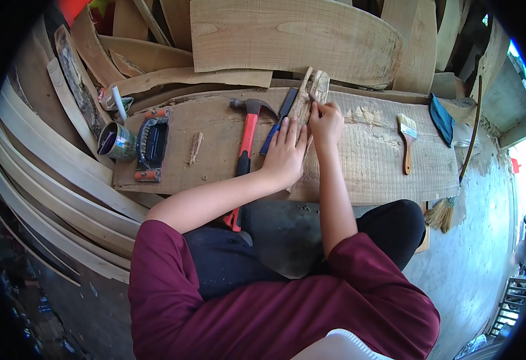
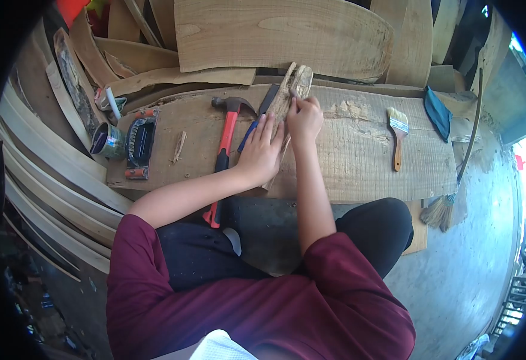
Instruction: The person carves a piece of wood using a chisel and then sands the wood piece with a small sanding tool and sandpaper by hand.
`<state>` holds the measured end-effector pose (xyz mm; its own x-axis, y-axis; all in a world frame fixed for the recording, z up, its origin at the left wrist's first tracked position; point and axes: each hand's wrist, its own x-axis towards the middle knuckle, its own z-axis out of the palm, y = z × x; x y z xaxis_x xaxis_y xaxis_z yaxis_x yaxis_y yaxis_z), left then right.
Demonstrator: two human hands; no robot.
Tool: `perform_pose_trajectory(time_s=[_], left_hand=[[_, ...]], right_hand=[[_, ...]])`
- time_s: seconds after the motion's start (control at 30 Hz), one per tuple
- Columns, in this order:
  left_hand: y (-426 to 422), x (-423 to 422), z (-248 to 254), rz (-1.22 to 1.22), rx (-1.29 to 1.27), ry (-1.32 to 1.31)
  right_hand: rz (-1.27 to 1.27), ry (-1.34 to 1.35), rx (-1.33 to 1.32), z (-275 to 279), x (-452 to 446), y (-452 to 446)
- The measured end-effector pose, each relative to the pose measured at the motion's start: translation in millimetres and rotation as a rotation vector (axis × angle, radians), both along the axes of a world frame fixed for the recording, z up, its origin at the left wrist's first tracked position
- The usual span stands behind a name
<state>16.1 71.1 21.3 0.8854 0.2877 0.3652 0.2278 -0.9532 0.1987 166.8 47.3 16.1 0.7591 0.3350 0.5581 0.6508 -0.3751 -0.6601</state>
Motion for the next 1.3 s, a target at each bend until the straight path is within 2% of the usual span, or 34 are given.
perform_pose_trajectory(time_s=[0.2,0.33,0.4,0.47,0.7,0.8,1.0,1.3], left_hand=[[-0.5,-0.3,-0.3,0.002,0.001,0.002],[-2.7,0.9,0.3,0.027,0.02,0.025],[-2.5,1.3,0.2,0.031,0.007,0.021],[-2.6,1.6,-0.1,0.029,-0.001,0.023],[-1.4,0.2,-0.3,0.019,0.004,0.017],[-1.3,2.0,0.5,0.017,0.01,0.024],[-2.8,2.6,0.1,0.024,-0.011,0.018],[-1.4,1.9,0.9,0.005,0.014,0.029]], right_hand=[[0.036,-0.113,-0.015,2.5,49.9,27.3],[0.014,-0.112,-0.067,-2.1,13.7,7.4],[0.021,0.023,0.051,-6.5,-9.0,-5.5],[0.009,0.012,0.03,-6.2,-13.1,-7.5],[-0.013,-0.084,0.047,-4.4,43.0,27.4],[-0.017,-0.09,-0.002,-1.5,36.7,24.6],[-0.083,-0.002,0.077,-6.2,-16.7,-4.1],[-0.089,-0.054,0.003,-1.9,39.5,28.3]])
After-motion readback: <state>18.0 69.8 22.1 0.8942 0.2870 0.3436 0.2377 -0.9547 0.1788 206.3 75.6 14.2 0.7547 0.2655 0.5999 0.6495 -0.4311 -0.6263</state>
